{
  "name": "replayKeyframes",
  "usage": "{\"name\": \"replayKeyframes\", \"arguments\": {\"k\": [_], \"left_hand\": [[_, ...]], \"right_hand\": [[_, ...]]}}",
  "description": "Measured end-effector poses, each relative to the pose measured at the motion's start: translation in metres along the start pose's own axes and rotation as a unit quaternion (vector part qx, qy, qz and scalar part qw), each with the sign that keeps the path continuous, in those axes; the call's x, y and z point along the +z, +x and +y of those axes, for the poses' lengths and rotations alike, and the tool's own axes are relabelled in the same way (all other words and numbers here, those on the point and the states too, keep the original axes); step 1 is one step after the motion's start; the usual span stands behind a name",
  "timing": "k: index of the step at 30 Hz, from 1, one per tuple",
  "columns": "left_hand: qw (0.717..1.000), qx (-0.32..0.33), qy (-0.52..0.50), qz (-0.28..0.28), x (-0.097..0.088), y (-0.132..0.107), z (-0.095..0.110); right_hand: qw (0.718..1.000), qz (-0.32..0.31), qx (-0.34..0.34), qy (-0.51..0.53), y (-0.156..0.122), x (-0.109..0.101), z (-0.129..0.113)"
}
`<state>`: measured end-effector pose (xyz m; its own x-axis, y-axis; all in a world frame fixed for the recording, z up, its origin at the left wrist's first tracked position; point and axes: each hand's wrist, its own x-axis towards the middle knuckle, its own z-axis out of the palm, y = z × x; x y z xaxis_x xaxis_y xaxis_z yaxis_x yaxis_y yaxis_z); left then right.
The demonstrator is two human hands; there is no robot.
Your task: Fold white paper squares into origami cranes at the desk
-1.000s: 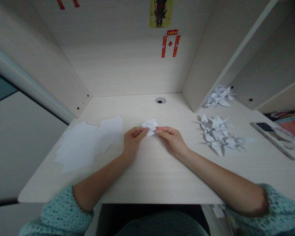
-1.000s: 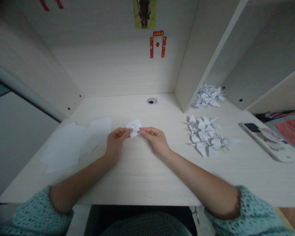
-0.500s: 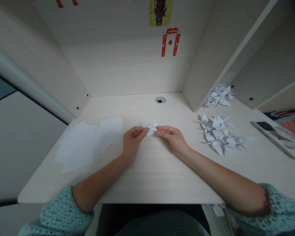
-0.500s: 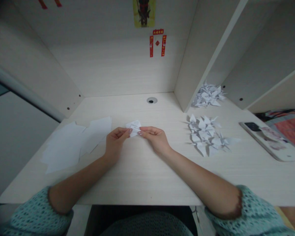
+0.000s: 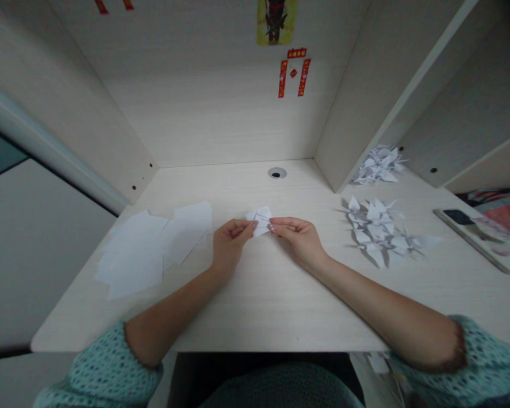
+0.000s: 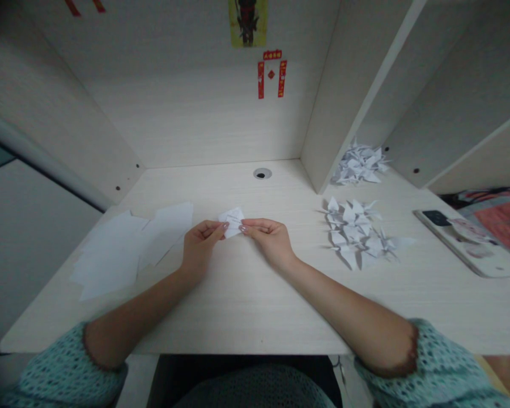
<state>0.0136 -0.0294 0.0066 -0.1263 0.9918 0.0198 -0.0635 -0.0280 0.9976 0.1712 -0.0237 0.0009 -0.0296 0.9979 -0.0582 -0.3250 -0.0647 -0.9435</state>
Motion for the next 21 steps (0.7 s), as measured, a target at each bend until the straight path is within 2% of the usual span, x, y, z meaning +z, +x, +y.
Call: {"name": "replayKeyframes", "arguments": {"k": [14,21], "left_hand": [[0.999,0.015,-0.009,-0.037,0.0004,-0.0020,0.0025],[0.998,0.010,-0.007,-0.056,0.0019,-0.0035,0.0021]], "right_hand": [[1.000,0.000,-0.018,-0.006,0.0019,-0.0031,0.0019],[0.999,-0.020,-0.032,-0.027,0.0011,-0.0049,0.0093]]}}
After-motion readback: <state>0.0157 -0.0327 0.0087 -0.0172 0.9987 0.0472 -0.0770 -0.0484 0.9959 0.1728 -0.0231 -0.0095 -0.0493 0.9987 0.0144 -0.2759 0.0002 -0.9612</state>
